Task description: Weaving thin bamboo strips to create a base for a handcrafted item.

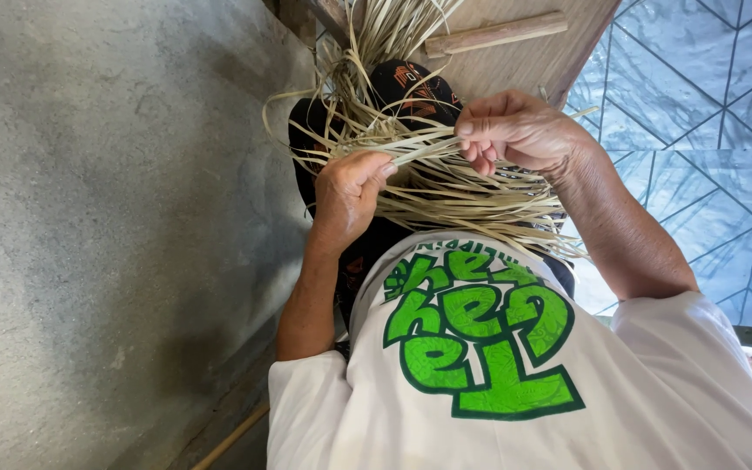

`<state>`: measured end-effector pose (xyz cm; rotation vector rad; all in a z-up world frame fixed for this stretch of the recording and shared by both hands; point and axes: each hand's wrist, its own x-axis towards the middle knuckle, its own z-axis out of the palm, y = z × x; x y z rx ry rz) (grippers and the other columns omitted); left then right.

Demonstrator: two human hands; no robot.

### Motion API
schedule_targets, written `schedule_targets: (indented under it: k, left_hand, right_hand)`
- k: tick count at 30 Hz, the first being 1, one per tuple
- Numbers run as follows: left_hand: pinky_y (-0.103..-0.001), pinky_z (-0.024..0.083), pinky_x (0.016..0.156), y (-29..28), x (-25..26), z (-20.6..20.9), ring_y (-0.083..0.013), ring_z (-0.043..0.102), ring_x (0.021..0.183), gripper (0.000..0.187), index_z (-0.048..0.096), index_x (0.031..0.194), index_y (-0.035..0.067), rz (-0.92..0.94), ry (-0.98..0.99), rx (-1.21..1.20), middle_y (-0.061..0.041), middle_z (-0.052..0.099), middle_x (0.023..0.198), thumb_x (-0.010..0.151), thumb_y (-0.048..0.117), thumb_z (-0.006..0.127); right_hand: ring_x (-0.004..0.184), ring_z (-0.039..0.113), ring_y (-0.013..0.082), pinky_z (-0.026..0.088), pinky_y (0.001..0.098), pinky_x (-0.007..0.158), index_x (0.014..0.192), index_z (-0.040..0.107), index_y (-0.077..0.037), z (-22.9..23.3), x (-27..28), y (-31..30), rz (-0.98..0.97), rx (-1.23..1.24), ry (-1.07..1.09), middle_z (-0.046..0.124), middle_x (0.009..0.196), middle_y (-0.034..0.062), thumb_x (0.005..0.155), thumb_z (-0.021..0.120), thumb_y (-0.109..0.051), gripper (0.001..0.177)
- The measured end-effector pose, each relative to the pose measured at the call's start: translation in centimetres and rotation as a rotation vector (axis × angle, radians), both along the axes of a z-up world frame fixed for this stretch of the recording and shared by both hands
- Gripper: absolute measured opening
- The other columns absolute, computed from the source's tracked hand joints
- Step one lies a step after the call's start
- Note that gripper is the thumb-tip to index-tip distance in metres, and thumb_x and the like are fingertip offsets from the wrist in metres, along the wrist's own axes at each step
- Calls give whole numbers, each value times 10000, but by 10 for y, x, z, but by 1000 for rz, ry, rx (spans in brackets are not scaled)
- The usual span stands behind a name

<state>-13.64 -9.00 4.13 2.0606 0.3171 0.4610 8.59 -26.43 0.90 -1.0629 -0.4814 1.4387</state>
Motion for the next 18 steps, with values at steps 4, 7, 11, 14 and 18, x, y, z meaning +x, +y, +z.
schedule_targets:
  k: [4,7,11,14,18]
  left_hand:
    - [-374,554,648,15,-10,-21,-252,663,600,150,752,934,71,5,11,-106,-80,659,636,1023,154,664]
    - [-367,567,672,20,-13,-3,-246,696,625,167,753,939,89,-4,86,-87,-73,697,681,1035,181,653]
    - [-652,371,1083,8,-5,38,-437,583,1231,242,640,1261,42,-25,230,282,-231,609,1312,1028,41,577]
    - [-618,337,1116,5,-4,17,-392,609,1224,270,607,1323,61,-50,116,318,-194,632,1290,1075,135,531]
    - [-440,443,941,10,-6,9,-257,692,916,230,676,1046,140,-30,75,508,-24,680,929,1055,361,611]
  right_hand:
    - [623,766,260,662,345,533,956,710,79,6,-9,4,48,97,57,729,750,196,941,700,-23,103]
    - [698,773,253,669,348,576,998,681,83,8,-16,12,74,144,15,729,810,177,920,671,58,82]
    - [726,725,192,627,256,519,1015,694,82,6,-28,30,104,157,-177,689,850,155,931,664,77,89]
    - [809,681,166,600,213,517,1011,722,56,14,-40,44,83,192,-375,642,915,132,924,711,72,89]
    - [808,639,264,584,290,605,977,736,62,35,-54,56,90,259,-651,650,923,182,948,656,119,103]
